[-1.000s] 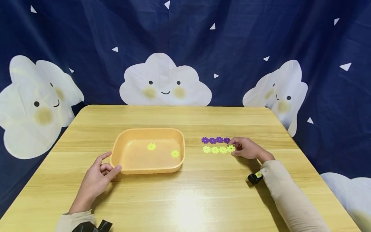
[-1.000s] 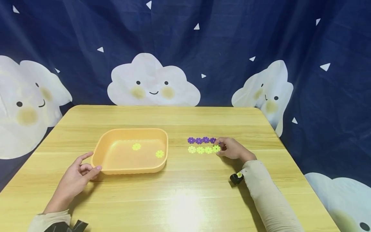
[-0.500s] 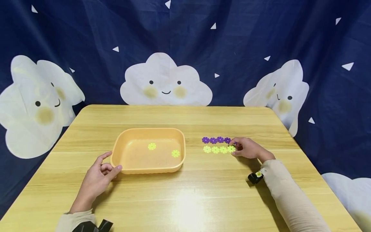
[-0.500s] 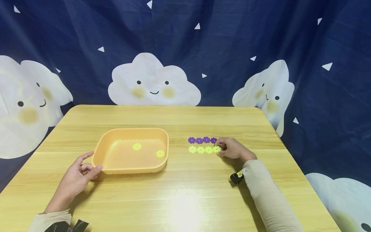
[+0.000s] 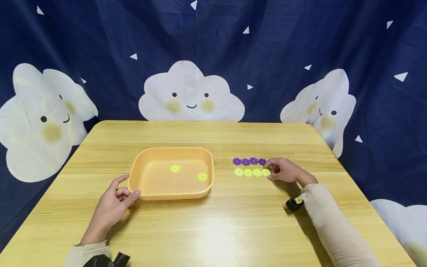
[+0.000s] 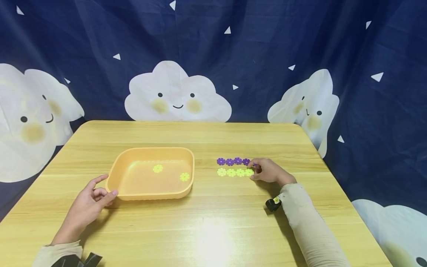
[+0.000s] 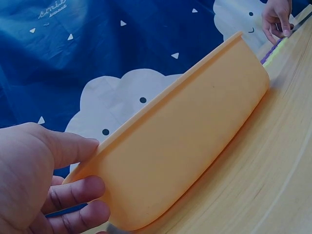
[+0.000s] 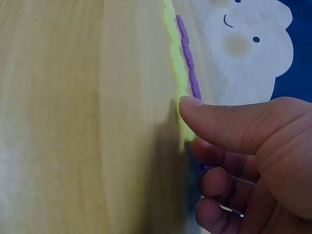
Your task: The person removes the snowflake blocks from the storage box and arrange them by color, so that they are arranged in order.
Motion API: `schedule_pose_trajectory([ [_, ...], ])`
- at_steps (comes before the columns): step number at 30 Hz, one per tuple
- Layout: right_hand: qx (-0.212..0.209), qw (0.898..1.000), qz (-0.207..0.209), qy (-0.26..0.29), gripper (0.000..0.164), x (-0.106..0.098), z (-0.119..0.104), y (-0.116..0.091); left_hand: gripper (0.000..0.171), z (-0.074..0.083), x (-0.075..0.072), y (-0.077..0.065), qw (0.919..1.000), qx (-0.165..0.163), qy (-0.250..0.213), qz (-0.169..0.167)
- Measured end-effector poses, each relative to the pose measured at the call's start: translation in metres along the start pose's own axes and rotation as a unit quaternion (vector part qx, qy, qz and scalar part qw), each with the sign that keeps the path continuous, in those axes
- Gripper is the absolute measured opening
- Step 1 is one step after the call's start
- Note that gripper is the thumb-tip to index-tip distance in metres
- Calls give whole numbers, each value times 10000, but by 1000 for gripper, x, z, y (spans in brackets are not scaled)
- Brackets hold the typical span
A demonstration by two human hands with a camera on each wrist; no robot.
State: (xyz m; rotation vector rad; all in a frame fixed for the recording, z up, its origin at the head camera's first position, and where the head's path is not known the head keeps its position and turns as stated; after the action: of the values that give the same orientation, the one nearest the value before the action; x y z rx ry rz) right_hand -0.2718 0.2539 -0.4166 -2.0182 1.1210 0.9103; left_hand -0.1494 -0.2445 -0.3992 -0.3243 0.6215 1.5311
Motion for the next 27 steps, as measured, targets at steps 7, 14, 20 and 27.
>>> schedule_pose_trajectory([
  [7, -193, 9998, 22, -54, 33, -10, -14, 5, 75, -1, -1, 0, 10000, 33, 53, 9],
  [14, -326, 9994, 36, -129, 31, -17, -37, 16, 74, -2, 0, 0, 10000, 13, 30, -3],
  [20, -424, 9988, -87, -226, 33, -19, -66, 30, 74, -1, 0, -1, 10000, 9, 35, -4],
  [27, -593, 9976, -263, -239, 33, -16, -101, 46, 75, -1, 0, -1, 10000, 3, 94, -16],
])
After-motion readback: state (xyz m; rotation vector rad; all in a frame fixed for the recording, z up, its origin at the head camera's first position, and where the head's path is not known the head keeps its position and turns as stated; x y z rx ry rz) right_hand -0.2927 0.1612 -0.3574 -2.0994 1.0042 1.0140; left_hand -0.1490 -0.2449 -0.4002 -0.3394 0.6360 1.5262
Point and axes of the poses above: each hand's wrist, its own y-axis towards the middle knuckle, its own x-axis out of the palm, z = x × y, the point moved 8 cm from there along y, towards the middle knuckle, and after that the axes turned 11 degrees about x, right-handed, at the moved point
